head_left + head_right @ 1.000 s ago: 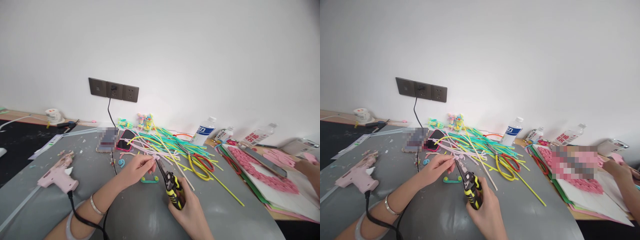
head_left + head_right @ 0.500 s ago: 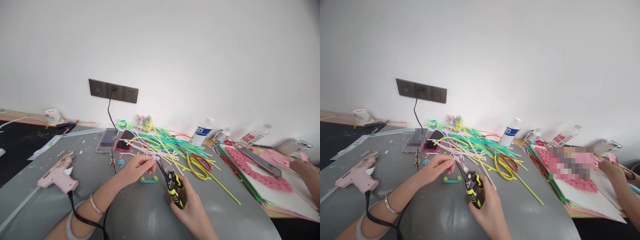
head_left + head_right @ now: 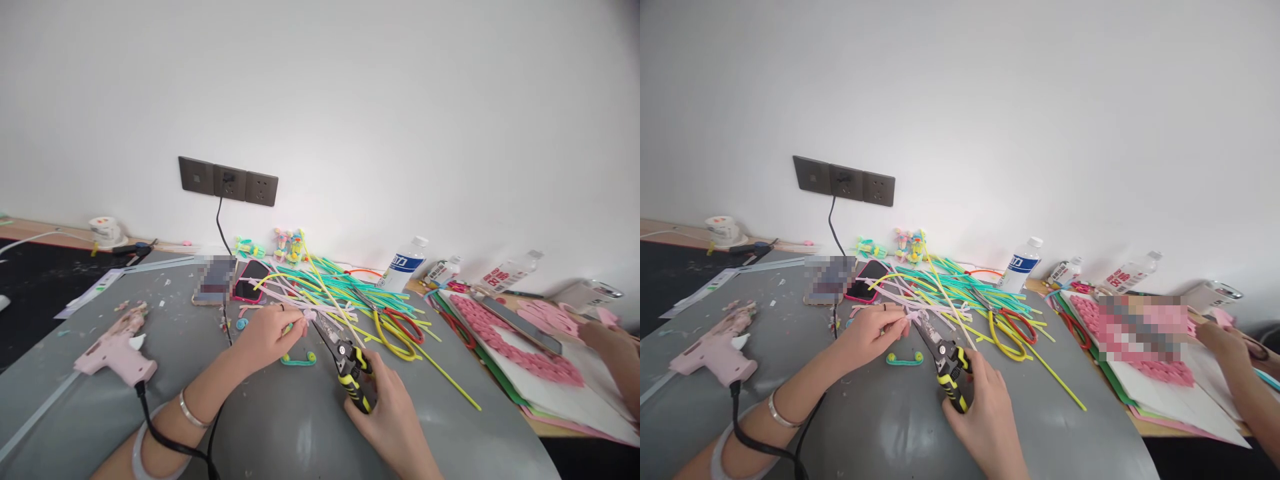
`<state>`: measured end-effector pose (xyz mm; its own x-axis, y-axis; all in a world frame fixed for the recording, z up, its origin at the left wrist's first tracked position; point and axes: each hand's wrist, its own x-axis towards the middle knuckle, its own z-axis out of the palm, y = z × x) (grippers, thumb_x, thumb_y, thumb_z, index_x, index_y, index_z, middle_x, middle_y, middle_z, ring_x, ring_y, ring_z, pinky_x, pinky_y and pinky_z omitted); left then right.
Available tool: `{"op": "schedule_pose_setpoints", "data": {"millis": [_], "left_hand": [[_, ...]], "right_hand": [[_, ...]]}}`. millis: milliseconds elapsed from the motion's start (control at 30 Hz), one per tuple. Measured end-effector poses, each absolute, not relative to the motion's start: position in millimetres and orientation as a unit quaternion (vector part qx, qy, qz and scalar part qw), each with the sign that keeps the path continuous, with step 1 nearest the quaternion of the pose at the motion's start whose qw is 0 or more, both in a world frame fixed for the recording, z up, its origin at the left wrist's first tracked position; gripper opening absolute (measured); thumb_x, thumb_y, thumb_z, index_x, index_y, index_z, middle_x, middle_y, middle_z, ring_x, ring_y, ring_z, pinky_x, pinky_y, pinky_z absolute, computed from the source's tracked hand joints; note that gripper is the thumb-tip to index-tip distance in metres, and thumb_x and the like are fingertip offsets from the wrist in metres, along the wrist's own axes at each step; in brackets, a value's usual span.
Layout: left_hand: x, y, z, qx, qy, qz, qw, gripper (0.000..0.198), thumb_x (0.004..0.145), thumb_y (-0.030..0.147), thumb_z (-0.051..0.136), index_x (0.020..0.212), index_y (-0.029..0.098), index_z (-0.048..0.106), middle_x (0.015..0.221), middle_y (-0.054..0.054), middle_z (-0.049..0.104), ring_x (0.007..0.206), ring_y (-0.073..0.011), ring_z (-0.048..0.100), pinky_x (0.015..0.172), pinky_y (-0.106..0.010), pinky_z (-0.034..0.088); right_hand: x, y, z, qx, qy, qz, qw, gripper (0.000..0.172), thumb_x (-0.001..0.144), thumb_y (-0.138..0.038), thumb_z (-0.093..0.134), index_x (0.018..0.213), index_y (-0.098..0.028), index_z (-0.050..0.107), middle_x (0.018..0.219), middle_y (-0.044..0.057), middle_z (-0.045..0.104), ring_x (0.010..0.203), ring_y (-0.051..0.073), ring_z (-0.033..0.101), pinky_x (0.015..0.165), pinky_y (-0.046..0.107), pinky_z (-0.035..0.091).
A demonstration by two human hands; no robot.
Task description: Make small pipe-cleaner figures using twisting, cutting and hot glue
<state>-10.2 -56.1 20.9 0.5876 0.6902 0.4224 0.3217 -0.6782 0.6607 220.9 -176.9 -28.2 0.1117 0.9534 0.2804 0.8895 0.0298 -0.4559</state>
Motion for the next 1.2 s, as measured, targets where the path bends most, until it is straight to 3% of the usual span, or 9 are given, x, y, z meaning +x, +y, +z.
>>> {"op": "schedule_pose_setpoints", "data": {"millis": [133, 367, 500, 733, 1200], "left_hand": [[-16.2, -49.5, 23.5, 0.801, 0.337, 0.395, 0.297, 0.035, 0.097, 0.028, 0.040, 0.067, 0.019, 0.055, 0.065, -0.001, 0.058, 0.064, -0.0146, 0.053, 0.064, -0.025, 0.036], [-16.1, -48.0, 25.5, 0.654, 0.249, 0.383, 0.603, 0.044, 0.094, 0.046, 0.048, 0.064, 0.015, 0.057, 0.061, 0.000, 0.053, 0.058, -0.0118, 0.044, 0.059, -0.025, 0.034], [-11.6, -56.1, 26.1, 0.615, 0.173, 0.315, 0.701, 0.046, 0.091, 0.049, 0.055, 0.060, 0.015, 0.055, 0.057, 0.000, 0.049, 0.057, -0.0118, 0.044, 0.056, -0.026, 0.032], [-12.4, -58.6, 27.4, 0.629, 0.154, 0.270, 0.713, 0.049, 0.091, 0.050, 0.056, 0.057, 0.014, 0.054, 0.053, 0.001, 0.049, 0.053, -0.0101, 0.044, 0.056, -0.025, 0.034], [-13.0, -58.5, 28.5, 0.696, 0.142, 0.243, 0.661, 0.048, 0.093, 0.048, 0.049, 0.058, 0.015, 0.054, 0.054, 0.000, 0.051, 0.053, -0.0106, 0.046, 0.056, -0.025, 0.036]], "right_hand": [[226.1, -178.0, -30.8, -0.697, -0.655, 0.068, 0.283, 0.055, 0.069, -0.026, 0.058, 0.123, -0.023, 0.047, 0.098, 0.007, 0.068, 0.082, 0.024, 0.068, 0.074, 0.035, 0.055], [236.3, -183.2, -22.3, -0.670, -0.668, 0.076, 0.315, 0.051, 0.074, -0.023, 0.054, 0.124, -0.022, 0.044, 0.096, 0.004, 0.067, 0.077, 0.019, 0.067, 0.073, 0.028, 0.055], [229.9, -186.9, -14.3, -0.640, -0.698, 0.082, 0.310, 0.054, 0.071, -0.020, 0.055, 0.124, -0.022, 0.046, 0.099, 0.005, 0.066, 0.079, 0.019, 0.065, 0.073, 0.027, 0.055], [223.3, -188.9, -9.4, -0.623, -0.717, 0.093, 0.299, 0.062, 0.067, -0.018, 0.056, 0.129, -0.023, 0.048, 0.106, 0.007, 0.067, 0.082, 0.021, 0.066, 0.077, 0.030, 0.056], [218.5, -190.7, 3.2, -0.617, -0.719, 0.126, 0.292, 0.052, 0.064, -0.017, 0.053, 0.116, -0.023, 0.058, 0.093, 0.004, 0.070, 0.063, 0.016, 0.061, 0.062, 0.024, 0.053]]}}
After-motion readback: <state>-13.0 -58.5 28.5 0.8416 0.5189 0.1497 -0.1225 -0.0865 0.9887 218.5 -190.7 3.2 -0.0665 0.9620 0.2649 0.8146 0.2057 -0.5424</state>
